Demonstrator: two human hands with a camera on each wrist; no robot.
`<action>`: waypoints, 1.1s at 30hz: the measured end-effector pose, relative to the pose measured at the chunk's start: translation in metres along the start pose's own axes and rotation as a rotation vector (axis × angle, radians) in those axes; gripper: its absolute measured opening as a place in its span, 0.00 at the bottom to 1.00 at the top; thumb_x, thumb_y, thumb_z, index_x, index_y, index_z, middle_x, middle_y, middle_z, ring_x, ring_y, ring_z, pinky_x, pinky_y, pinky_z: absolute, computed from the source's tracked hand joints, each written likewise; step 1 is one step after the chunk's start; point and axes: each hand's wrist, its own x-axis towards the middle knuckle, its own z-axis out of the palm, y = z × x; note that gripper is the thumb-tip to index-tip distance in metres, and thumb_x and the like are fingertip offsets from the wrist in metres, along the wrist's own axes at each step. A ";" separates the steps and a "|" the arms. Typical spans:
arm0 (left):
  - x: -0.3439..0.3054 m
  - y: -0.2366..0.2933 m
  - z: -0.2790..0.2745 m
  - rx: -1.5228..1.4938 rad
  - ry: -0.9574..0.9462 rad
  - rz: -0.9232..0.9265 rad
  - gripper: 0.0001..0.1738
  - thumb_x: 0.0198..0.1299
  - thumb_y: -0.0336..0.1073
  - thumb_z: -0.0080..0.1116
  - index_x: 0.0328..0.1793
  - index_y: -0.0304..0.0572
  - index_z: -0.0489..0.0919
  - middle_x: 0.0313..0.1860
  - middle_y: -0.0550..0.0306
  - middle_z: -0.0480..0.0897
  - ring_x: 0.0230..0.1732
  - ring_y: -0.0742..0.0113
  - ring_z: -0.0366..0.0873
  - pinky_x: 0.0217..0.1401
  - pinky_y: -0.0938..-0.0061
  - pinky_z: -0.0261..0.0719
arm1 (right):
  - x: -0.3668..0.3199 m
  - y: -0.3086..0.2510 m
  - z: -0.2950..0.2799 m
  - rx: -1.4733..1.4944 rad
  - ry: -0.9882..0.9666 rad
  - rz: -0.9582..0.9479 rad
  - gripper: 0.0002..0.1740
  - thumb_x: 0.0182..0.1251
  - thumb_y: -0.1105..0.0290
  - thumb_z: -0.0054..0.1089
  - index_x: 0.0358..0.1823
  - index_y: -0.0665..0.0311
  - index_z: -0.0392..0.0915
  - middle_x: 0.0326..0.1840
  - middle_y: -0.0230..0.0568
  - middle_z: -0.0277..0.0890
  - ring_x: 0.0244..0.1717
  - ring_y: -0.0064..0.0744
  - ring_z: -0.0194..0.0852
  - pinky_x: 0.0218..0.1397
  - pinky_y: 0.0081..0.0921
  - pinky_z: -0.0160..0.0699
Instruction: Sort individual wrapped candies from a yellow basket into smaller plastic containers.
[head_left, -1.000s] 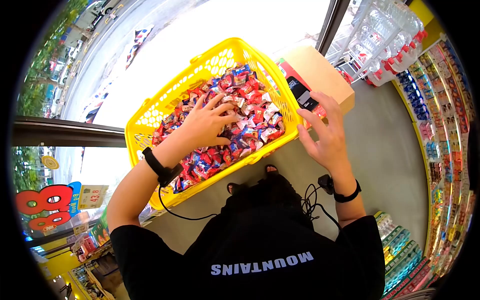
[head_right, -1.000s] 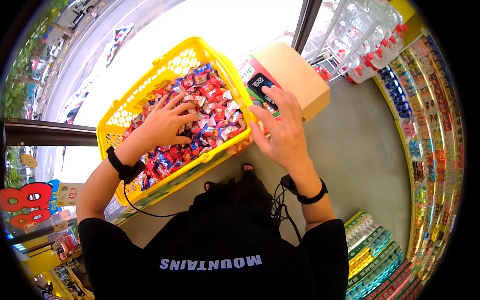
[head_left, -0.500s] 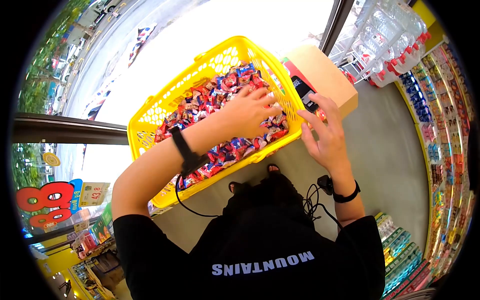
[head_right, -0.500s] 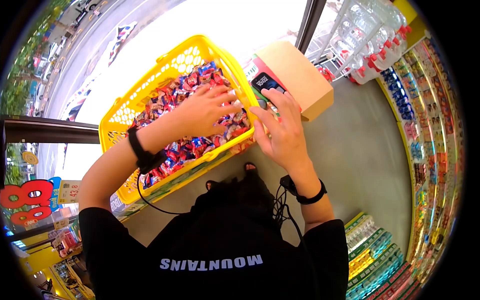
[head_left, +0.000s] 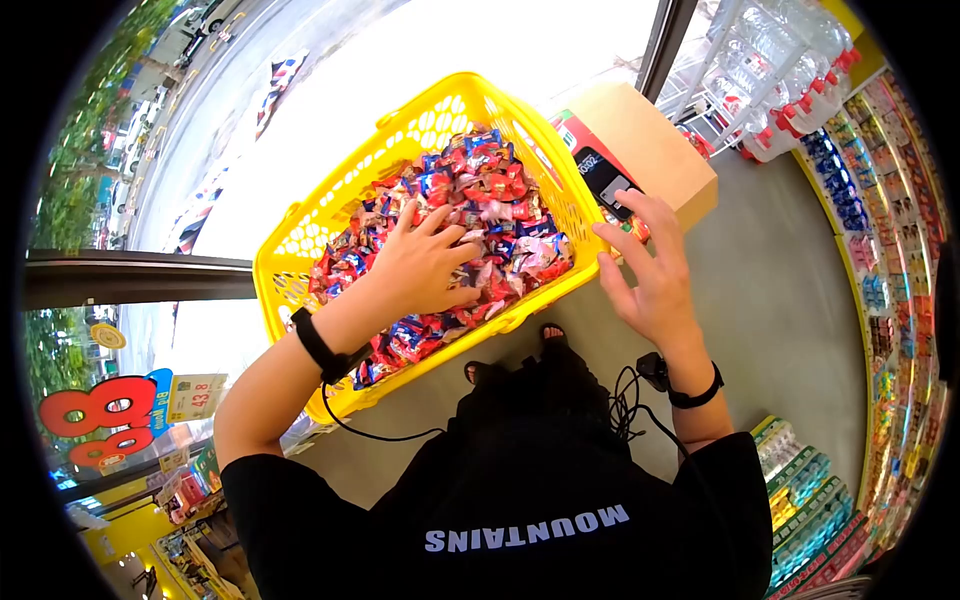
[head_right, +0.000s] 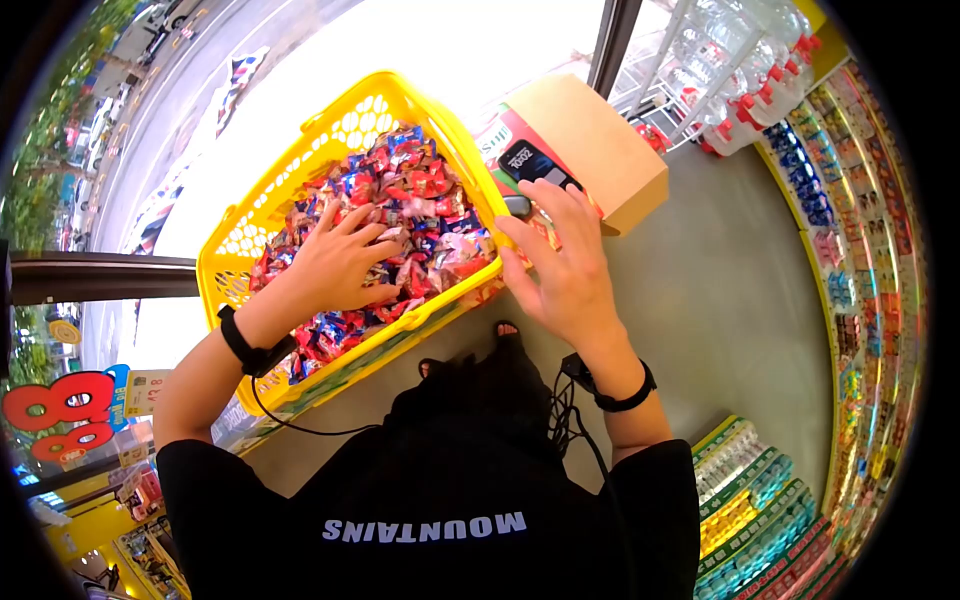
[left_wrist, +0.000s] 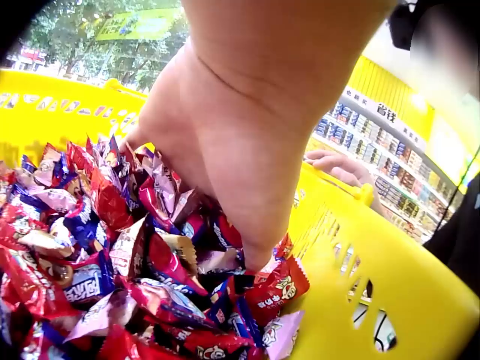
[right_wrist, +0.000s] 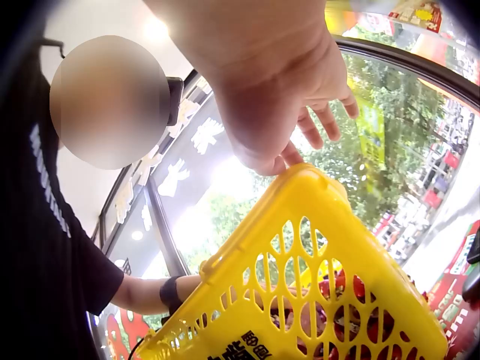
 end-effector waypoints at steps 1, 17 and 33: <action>-0.008 -0.002 -0.001 -0.007 0.061 -0.011 0.34 0.64 0.67 0.67 0.68 0.58 0.85 0.67 0.57 0.84 0.83 0.48 0.69 0.88 0.26 0.50 | 0.000 0.000 0.001 0.004 -0.001 0.000 0.20 0.63 0.73 0.75 0.57 0.59 0.87 0.74 0.50 0.77 0.75 0.57 0.75 0.82 0.61 0.68; 0.068 0.000 -0.016 -0.097 0.200 -0.019 0.34 0.64 0.58 0.72 0.74 0.56 0.83 0.86 0.45 0.69 0.90 0.38 0.58 0.90 0.37 0.57 | 0.001 -0.004 0.000 0.009 0.004 0.002 0.20 0.63 0.74 0.74 0.58 0.58 0.88 0.73 0.49 0.78 0.75 0.55 0.75 0.82 0.60 0.68; 0.104 0.030 0.045 -0.111 0.302 -0.301 0.14 0.66 0.52 0.73 0.52 0.62 0.96 0.87 0.48 0.64 0.91 0.38 0.51 0.88 0.24 0.45 | -0.012 -0.001 -0.006 0.028 0.020 -0.012 0.23 0.62 0.75 0.75 0.60 0.58 0.87 0.73 0.49 0.76 0.75 0.55 0.75 0.81 0.61 0.69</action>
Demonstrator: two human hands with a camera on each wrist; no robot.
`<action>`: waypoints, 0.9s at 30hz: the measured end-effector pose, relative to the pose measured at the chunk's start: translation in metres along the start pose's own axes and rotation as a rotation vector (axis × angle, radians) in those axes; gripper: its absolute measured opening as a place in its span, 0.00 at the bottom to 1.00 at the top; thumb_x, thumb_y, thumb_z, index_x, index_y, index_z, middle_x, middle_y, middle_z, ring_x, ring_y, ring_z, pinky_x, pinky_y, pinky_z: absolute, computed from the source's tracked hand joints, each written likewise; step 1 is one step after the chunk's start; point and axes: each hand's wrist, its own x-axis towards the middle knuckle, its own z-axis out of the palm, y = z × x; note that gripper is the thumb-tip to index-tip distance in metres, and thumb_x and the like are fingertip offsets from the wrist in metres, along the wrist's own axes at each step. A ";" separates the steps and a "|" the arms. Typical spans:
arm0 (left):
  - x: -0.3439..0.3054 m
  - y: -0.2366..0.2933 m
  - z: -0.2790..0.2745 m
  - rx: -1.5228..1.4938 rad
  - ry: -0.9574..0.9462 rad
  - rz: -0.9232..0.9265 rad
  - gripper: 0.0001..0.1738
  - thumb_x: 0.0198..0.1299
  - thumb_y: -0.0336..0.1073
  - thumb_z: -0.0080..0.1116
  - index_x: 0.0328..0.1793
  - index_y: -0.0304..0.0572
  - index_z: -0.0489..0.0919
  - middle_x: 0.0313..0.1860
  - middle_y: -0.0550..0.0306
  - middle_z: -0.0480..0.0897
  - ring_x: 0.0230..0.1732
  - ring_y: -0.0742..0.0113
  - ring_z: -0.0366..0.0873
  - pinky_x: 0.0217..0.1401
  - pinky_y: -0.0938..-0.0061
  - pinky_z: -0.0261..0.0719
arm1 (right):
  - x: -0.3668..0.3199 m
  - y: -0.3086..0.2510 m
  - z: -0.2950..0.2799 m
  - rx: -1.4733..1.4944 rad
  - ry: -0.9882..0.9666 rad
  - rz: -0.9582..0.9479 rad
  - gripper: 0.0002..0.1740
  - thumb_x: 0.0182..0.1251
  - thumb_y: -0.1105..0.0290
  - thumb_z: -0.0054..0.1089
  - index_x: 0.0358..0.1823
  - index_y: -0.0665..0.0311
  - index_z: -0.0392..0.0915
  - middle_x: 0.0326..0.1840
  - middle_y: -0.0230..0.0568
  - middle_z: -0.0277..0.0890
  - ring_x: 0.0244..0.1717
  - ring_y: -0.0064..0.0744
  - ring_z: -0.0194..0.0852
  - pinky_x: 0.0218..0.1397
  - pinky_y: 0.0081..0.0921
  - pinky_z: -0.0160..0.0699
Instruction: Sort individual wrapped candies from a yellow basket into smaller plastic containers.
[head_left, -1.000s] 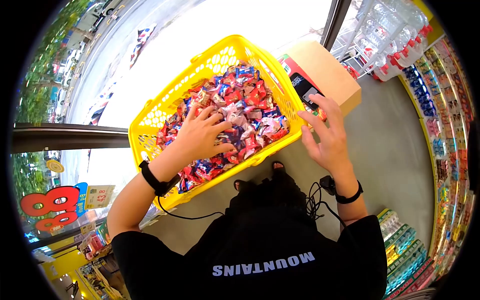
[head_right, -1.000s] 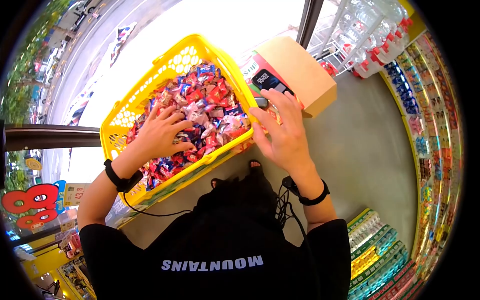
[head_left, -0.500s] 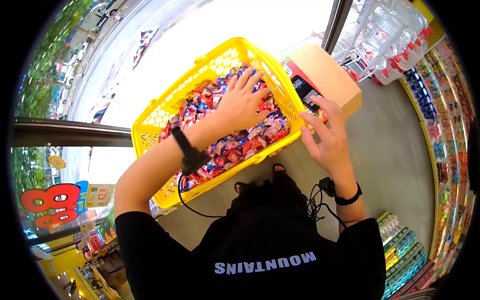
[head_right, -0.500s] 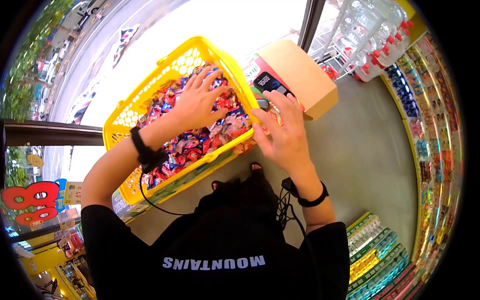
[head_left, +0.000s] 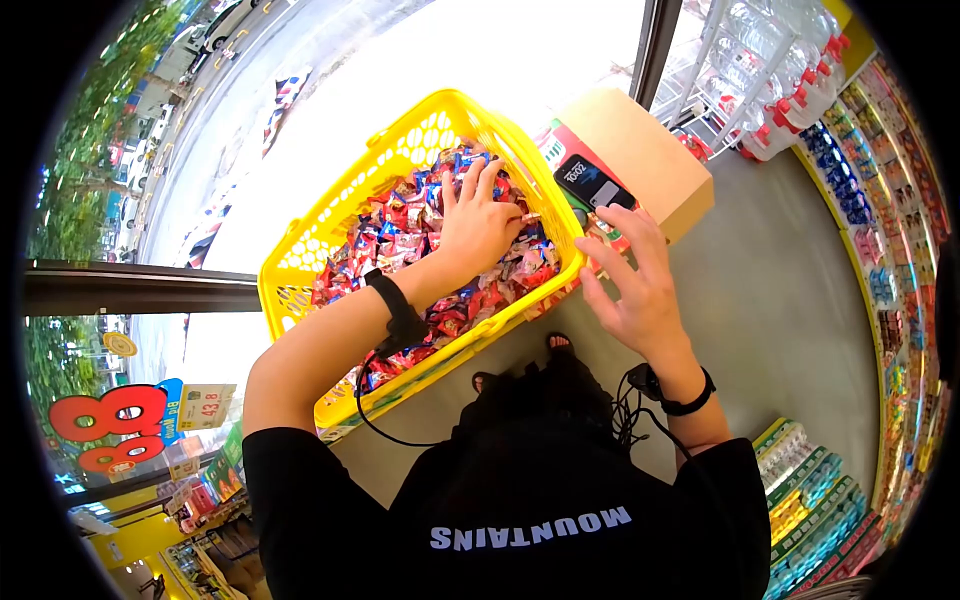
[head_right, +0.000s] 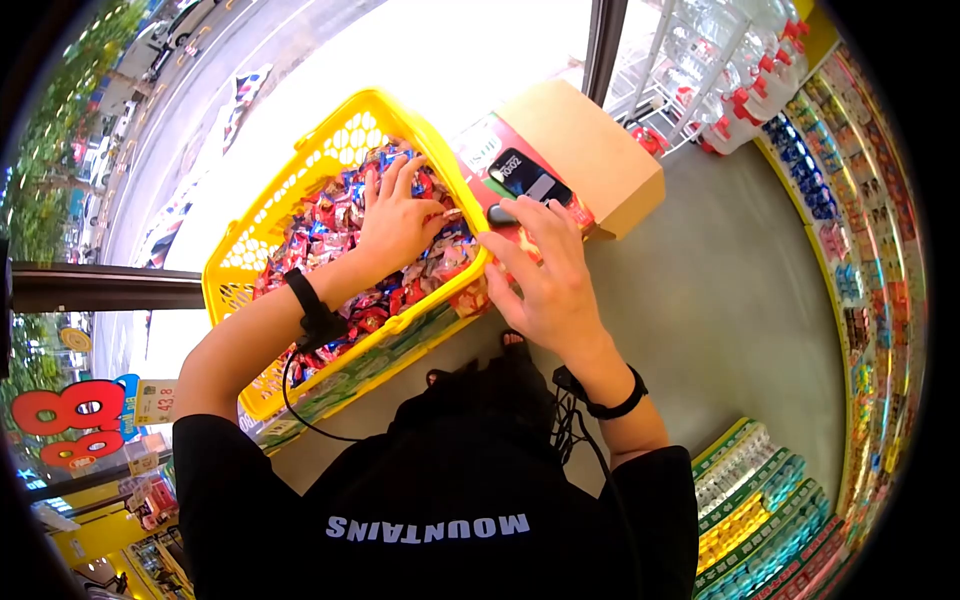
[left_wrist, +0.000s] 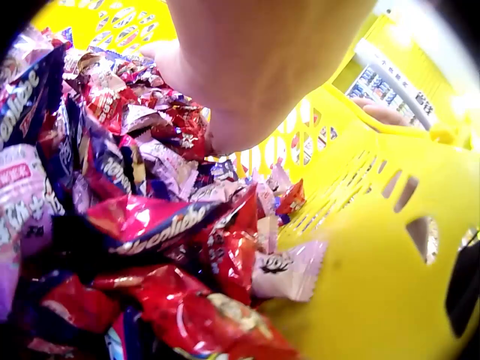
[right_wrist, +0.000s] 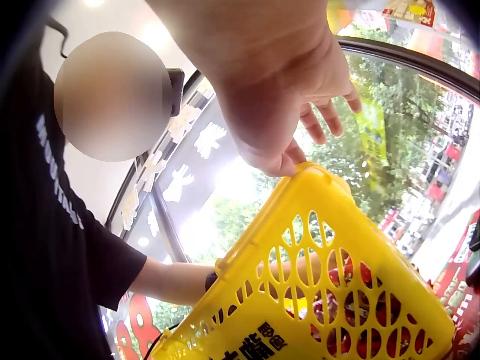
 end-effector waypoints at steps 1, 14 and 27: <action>0.000 -0.002 -0.001 -0.040 0.050 0.012 0.11 0.65 0.51 0.72 0.45 0.61 0.97 0.85 0.51 0.68 0.90 0.41 0.53 0.85 0.20 0.47 | 0.000 0.000 0.001 0.008 -0.001 0.000 0.23 0.62 0.75 0.75 0.60 0.59 0.87 0.73 0.49 0.76 0.75 0.55 0.75 0.81 0.61 0.69; 0.002 -0.002 -0.020 -0.051 -0.089 0.028 0.14 0.65 0.55 0.74 0.47 0.61 0.97 0.77 0.56 0.78 0.86 0.46 0.62 0.84 0.20 0.49 | 0.003 0.000 0.004 0.052 -0.006 -0.030 0.22 0.61 0.77 0.73 0.58 0.59 0.86 0.71 0.52 0.77 0.74 0.57 0.76 0.80 0.60 0.70; -0.125 0.022 -0.182 -0.078 -0.070 0.041 0.07 0.55 0.35 0.77 0.40 0.47 0.93 0.77 0.51 0.78 0.85 0.39 0.65 0.89 0.31 0.56 | 0.039 -0.080 0.033 0.189 -0.077 -0.283 0.18 0.60 0.64 0.78 0.51 0.58 0.86 0.74 0.45 0.78 0.77 0.52 0.73 0.81 0.67 0.66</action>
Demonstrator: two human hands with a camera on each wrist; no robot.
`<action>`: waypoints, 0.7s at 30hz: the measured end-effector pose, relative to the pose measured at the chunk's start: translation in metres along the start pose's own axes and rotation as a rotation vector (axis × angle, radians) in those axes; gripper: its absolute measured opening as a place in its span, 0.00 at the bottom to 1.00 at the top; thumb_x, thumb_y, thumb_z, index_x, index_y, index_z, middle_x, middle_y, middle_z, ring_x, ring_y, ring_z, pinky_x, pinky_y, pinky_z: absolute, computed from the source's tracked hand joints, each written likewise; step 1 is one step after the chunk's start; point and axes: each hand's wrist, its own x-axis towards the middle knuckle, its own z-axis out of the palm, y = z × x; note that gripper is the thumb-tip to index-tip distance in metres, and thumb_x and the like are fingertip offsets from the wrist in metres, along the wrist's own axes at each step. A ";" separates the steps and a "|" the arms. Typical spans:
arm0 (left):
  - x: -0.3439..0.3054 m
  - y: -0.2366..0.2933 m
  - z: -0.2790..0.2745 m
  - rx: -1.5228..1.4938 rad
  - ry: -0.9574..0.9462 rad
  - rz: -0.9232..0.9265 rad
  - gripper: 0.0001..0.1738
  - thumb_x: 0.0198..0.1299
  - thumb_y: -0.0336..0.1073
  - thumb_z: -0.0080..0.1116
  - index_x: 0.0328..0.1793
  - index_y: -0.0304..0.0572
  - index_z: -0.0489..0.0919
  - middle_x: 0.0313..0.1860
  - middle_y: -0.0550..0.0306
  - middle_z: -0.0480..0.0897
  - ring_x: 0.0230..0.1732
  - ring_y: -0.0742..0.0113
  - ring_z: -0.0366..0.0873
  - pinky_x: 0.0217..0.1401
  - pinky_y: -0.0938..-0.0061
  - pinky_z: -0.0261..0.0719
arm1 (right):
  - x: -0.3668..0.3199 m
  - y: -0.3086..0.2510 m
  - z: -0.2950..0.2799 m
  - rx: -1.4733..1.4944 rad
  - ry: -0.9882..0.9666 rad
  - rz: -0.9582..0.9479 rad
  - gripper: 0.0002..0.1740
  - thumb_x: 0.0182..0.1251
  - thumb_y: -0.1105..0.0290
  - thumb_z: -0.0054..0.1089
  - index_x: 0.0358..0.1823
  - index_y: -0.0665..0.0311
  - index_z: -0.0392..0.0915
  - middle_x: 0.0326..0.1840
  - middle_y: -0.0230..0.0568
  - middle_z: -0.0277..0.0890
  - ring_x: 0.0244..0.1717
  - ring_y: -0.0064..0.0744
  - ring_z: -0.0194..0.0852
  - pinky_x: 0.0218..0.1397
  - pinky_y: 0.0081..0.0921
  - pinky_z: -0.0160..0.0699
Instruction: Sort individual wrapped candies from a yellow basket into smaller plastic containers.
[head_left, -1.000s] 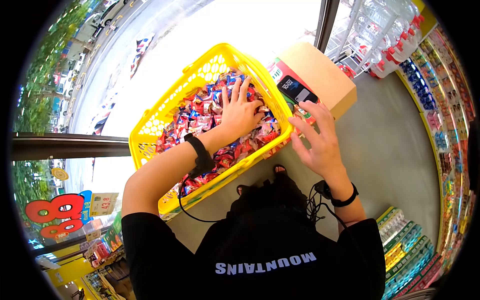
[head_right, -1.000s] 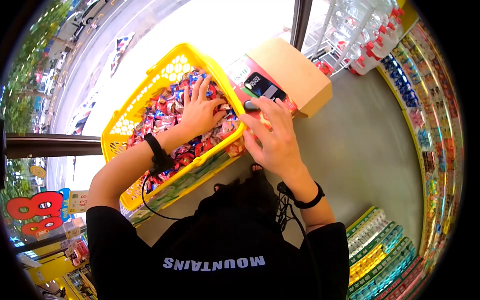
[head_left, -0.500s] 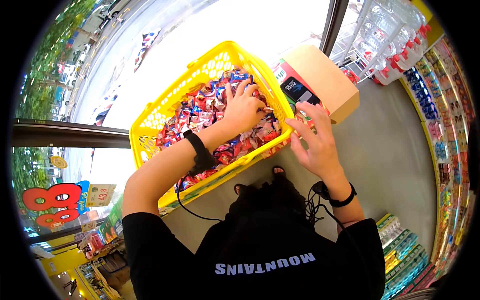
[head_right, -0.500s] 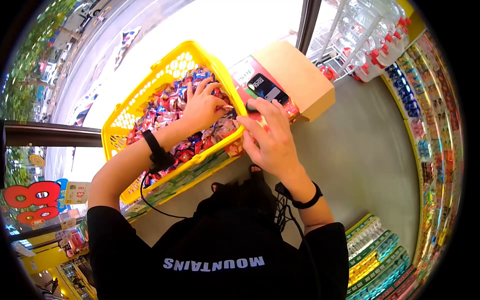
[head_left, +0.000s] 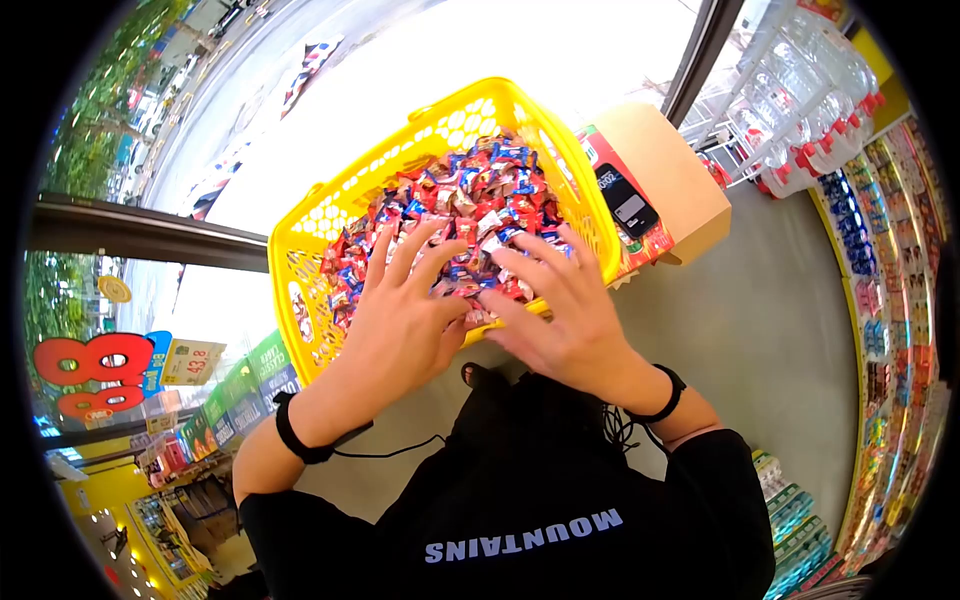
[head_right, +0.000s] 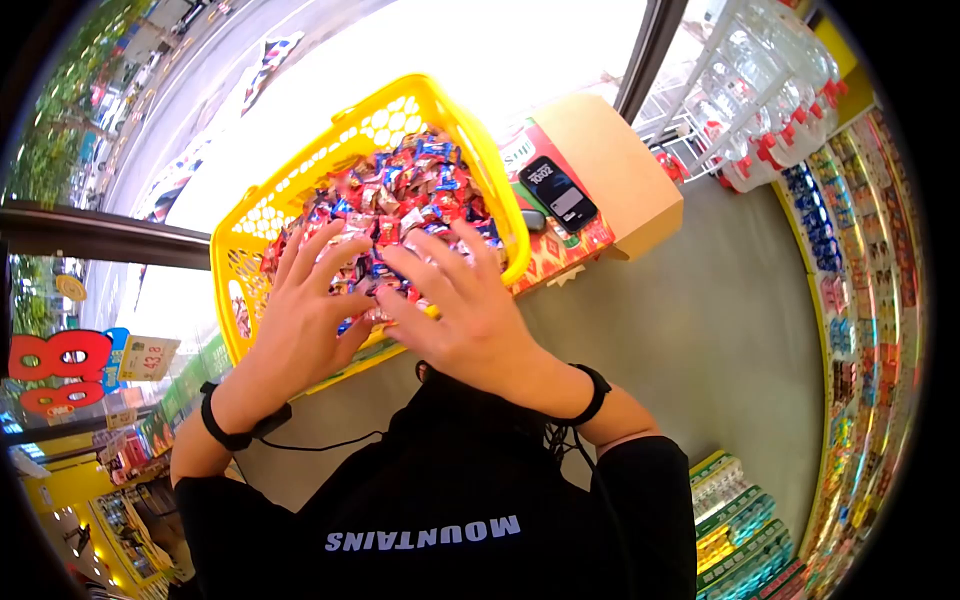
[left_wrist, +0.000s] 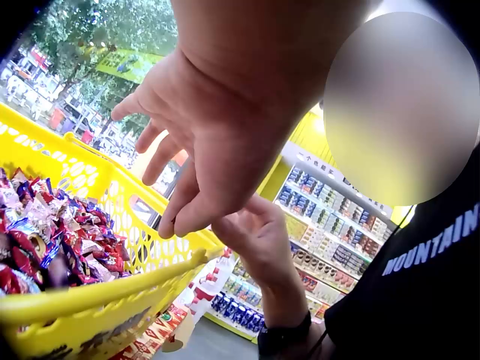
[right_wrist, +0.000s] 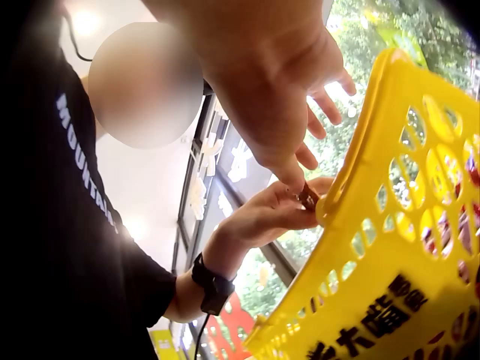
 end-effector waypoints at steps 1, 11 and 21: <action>-0.012 0.000 0.001 0.008 0.021 -0.032 0.07 0.54 0.35 0.77 0.38 0.47 0.93 0.76 0.51 0.79 0.86 0.40 0.65 0.89 0.30 0.55 | 0.002 -0.006 0.010 0.016 -0.022 -0.036 0.16 0.62 0.65 0.77 0.50 0.59 0.86 0.74 0.45 0.78 0.77 0.51 0.73 0.81 0.66 0.66; -0.143 -0.020 0.018 -0.026 0.291 -0.305 0.13 0.51 0.33 0.79 0.45 0.53 0.93 0.74 0.53 0.80 0.83 0.39 0.68 0.88 0.29 0.57 | 0.020 -0.072 0.079 0.270 -0.194 -0.153 0.14 0.61 0.64 0.78 0.45 0.62 0.88 0.73 0.44 0.78 0.78 0.51 0.72 0.81 0.64 0.68; -0.259 -0.075 0.054 -0.084 0.535 -0.342 0.21 0.48 0.32 0.85 0.48 0.64 0.93 0.71 0.61 0.84 0.83 0.44 0.69 0.90 0.32 0.56 | 0.044 -0.149 0.147 0.368 -0.297 -0.196 0.14 0.63 0.66 0.78 0.48 0.60 0.90 0.69 0.46 0.80 0.75 0.50 0.75 0.81 0.61 0.67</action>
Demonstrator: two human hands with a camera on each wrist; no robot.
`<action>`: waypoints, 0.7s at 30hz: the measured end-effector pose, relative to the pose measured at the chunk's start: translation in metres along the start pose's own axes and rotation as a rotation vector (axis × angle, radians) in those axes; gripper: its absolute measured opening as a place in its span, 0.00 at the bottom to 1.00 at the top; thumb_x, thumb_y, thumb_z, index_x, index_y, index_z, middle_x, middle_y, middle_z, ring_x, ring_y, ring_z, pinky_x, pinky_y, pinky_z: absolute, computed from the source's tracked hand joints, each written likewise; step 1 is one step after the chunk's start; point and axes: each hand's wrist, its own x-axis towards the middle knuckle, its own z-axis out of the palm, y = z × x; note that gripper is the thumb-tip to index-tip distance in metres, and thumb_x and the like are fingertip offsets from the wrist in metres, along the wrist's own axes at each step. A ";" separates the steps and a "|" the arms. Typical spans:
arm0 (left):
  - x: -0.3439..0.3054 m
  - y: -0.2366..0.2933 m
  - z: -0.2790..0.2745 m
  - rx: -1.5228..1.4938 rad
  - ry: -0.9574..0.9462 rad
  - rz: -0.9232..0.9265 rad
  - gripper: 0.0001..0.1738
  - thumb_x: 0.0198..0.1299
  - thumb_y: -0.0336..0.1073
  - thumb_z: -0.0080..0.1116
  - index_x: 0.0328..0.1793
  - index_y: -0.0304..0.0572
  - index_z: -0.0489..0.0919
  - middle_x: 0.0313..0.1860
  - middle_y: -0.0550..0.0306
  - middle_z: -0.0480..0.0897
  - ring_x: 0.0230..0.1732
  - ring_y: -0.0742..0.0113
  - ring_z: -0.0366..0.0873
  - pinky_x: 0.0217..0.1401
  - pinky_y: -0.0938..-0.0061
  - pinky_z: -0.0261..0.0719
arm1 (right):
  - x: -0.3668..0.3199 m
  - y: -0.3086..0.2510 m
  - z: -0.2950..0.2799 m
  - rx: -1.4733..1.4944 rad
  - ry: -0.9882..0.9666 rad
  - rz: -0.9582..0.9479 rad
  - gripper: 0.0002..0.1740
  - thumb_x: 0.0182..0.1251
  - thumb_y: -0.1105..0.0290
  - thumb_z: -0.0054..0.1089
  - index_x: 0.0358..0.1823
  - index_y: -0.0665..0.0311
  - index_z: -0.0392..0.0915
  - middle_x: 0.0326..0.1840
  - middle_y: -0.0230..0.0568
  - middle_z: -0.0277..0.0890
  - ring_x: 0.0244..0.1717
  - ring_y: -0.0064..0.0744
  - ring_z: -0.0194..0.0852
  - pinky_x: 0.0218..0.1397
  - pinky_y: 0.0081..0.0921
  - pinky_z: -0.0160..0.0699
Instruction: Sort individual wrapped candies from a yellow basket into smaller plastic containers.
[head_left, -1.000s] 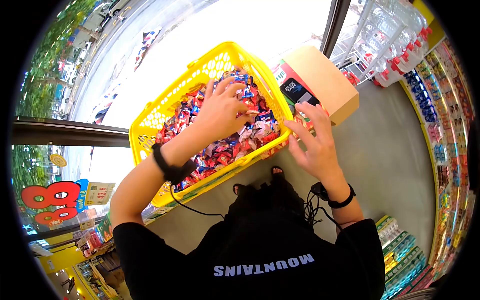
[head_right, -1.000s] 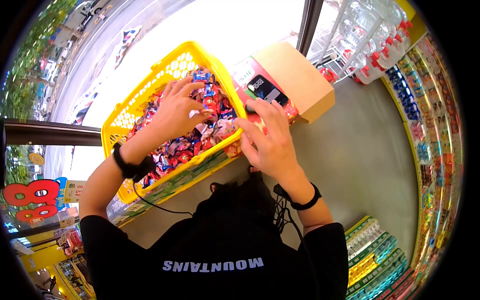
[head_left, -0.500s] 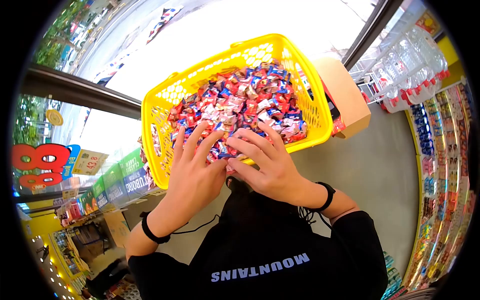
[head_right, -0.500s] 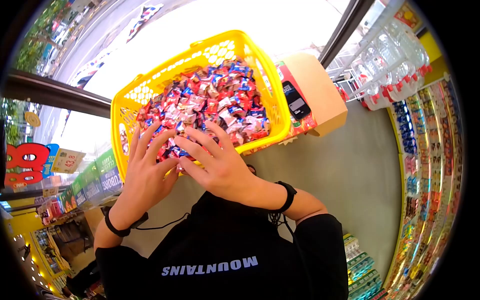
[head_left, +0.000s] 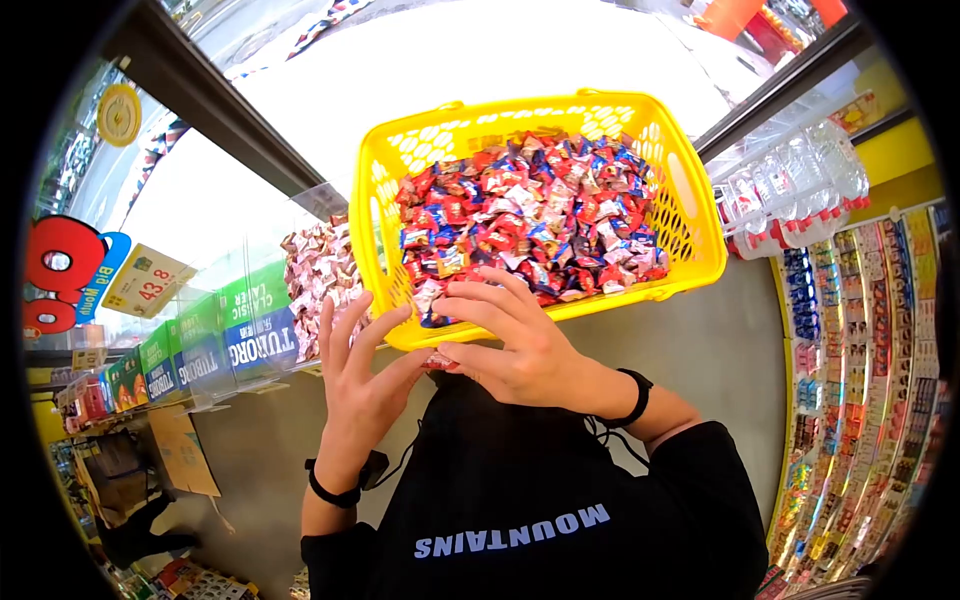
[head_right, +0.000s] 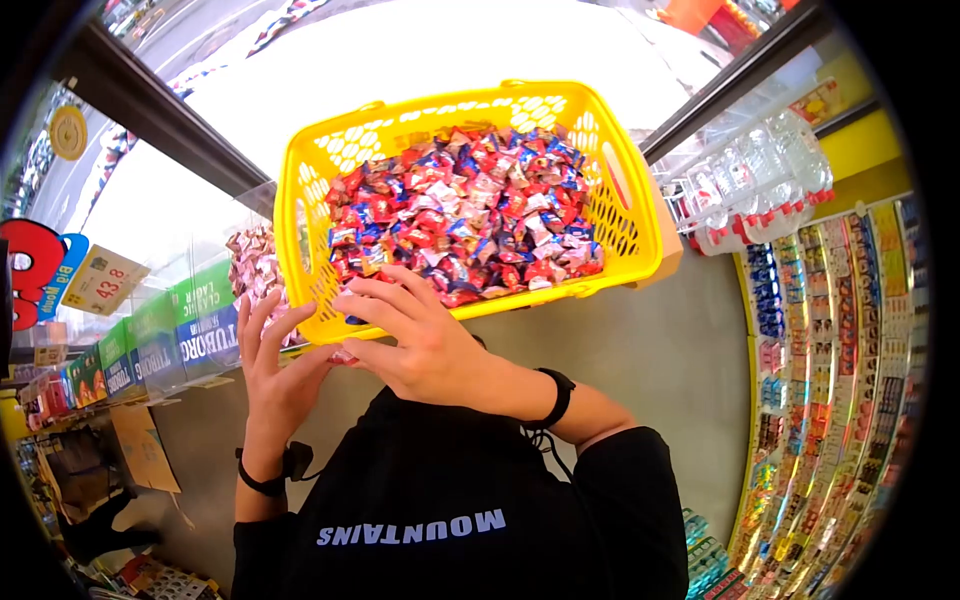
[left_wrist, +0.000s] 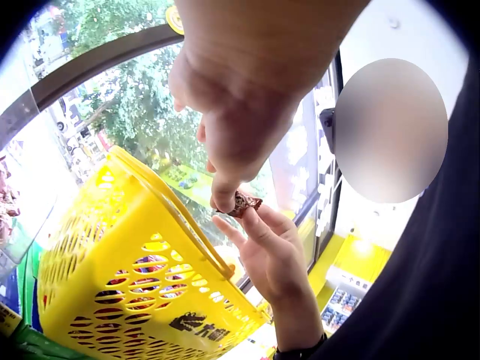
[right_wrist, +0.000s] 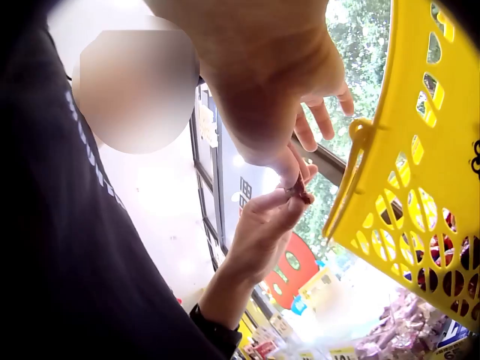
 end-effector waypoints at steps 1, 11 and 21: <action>-0.007 -0.009 -0.003 -0.022 0.032 -0.017 0.19 0.48 0.32 0.84 0.47 0.64 0.93 0.71 0.61 0.84 0.82 0.44 0.70 0.90 0.33 0.56 | 0.004 -0.004 0.007 -0.005 -0.020 0.015 0.14 0.62 0.67 0.78 0.49 0.59 0.90 0.69 0.46 0.80 0.75 0.50 0.75 0.81 0.61 0.67; -0.105 -0.164 0.028 0.131 0.206 -0.345 0.06 0.59 0.31 0.77 0.41 0.46 0.90 0.67 0.52 0.83 0.81 0.37 0.71 0.87 0.38 0.61 | 0.030 -0.006 -0.009 -0.393 -0.113 0.154 0.14 0.62 0.71 0.78 0.50 0.56 0.90 0.69 0.45 0.81 0.71 0.50 0.79 0.79 0.58 0.72; -0.120 -0.192 0.075 0.072 0.033 -0.417 0.16 0.65 0.43 0.75 0.55 0.47 0.88 0.72 0.46 0.78 0.80 0.39 0.69 0.87 0.41 0.58 | 0.050 0.129 -0.127 -0.779 -0.447 0.447 0.13 0.68 0.64 0.74 0.51 0.57 0.92 0.66 0.47 0.84 0.64 0.53 0.85 0.70 0.46 0.82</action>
